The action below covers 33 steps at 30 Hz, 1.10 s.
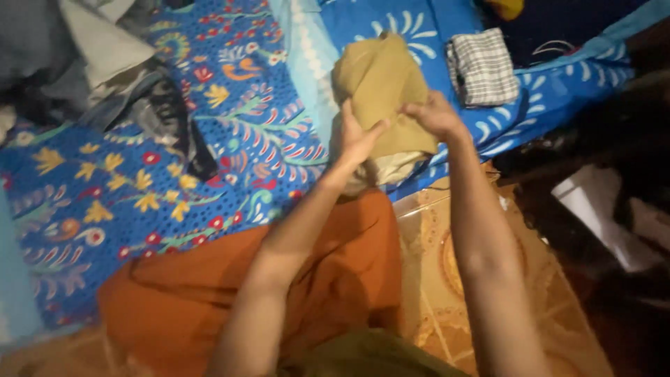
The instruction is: The recorder folds several items of clothing on a bed.
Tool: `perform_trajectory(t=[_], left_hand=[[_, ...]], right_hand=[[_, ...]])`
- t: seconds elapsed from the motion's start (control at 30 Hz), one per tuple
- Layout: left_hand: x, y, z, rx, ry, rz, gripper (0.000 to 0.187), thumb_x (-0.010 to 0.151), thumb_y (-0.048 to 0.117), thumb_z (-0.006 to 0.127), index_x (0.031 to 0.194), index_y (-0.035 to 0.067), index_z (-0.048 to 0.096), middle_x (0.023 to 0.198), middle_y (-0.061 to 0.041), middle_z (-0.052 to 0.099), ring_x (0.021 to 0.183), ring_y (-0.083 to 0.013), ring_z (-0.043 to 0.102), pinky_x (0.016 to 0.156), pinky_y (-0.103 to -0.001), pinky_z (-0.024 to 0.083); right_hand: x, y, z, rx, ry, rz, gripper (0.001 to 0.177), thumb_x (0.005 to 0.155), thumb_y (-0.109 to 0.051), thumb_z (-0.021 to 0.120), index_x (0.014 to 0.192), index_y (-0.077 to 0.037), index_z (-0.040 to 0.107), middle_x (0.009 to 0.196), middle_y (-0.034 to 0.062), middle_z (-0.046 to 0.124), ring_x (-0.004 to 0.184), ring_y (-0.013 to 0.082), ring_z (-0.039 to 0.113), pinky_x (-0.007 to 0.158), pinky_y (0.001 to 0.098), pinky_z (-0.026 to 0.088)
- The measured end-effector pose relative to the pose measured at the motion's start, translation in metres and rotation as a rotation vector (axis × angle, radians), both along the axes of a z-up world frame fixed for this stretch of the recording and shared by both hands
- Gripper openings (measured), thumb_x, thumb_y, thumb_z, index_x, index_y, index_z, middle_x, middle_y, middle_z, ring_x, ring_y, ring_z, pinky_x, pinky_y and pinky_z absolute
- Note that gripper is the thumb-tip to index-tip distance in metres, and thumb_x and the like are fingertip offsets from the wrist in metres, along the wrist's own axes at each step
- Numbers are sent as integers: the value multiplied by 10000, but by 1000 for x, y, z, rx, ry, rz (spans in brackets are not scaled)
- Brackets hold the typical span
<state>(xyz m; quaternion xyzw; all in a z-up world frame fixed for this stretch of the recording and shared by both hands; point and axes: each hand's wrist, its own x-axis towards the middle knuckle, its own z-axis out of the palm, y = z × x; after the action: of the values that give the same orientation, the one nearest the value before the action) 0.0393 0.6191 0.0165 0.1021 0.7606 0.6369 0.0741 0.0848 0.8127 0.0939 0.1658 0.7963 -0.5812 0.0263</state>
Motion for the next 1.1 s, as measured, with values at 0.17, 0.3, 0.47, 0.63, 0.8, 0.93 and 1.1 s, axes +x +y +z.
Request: perform_trajectory(t=[0.17,0.3,0.47,0.63,0.8,0.93,1.1], left_hand=[[-20,93,-4,146,130,-54,1122,773,338,889,1581,-45,211,1520,-317,459,1404,-418,495,1159,-447,410],[-16,92,20,-147,137,-179,1095,815,383,854,1604,18,188,1547,-364,348,1390,-482,422,1125,-481,397],[14,92,-19,-326,100,-270,1004,810,439,836,1576,62,306,1447,-337,454,1343,-479,472,1112,-494,419],[13,63,0,-174,4,-333,947,755,388,782,1548,64,378,1336,-267,604,1237,-425,600,1035,-471,494],[4,-20,3,-238,328,-350,722,888,315,763,1487,42,467,1408,-247,572,1276,-423,578,1066,-468,480],[-7,-118,16,-316,389,-238,681,895,285,732,1487,57,485,1402,-232,577,1284,-414,579,1081,-464,488],[-27,-250,19,-625,616,101,650,856,241,757,1430,48,521,1421,-323,494,1255,-492,527,1043,-535,454]], right_hand=[[-4,73,40,110,92,-106,440,841,-197,764,1236,-14,699,1068,84,758,888,173,708,789,338,585],[0,91,19,1178,171,-290,875,679,-397,971,1378,29,662,1210,364,591,1056,494,580,866,549,522],[9,71,-17,882,118,20,645,832,-433,804,1368,-105,656,1323,242,577,1241,444,511,1057,513,456],[7,63,-33,1035,109,103,611,912,-455,705,1433,-147,624,1426,238,549,1316,468,455,1113,542,372],[-11,7,-22,1125,-36,43,565,862,-348,698,1374,-131,595,1457,235,496,1364,428,432,1049,734,279],[-40,-64,-25,1120,344,57,617,801,-269,773,1369,-85,613,1436,292,493,1322,492,411,1033,666,303],[-84,-182,-30,708,612,269,486,928,-176,729,1391,-73,621,1392,292,539,1310,468,496,1125,502,405]])
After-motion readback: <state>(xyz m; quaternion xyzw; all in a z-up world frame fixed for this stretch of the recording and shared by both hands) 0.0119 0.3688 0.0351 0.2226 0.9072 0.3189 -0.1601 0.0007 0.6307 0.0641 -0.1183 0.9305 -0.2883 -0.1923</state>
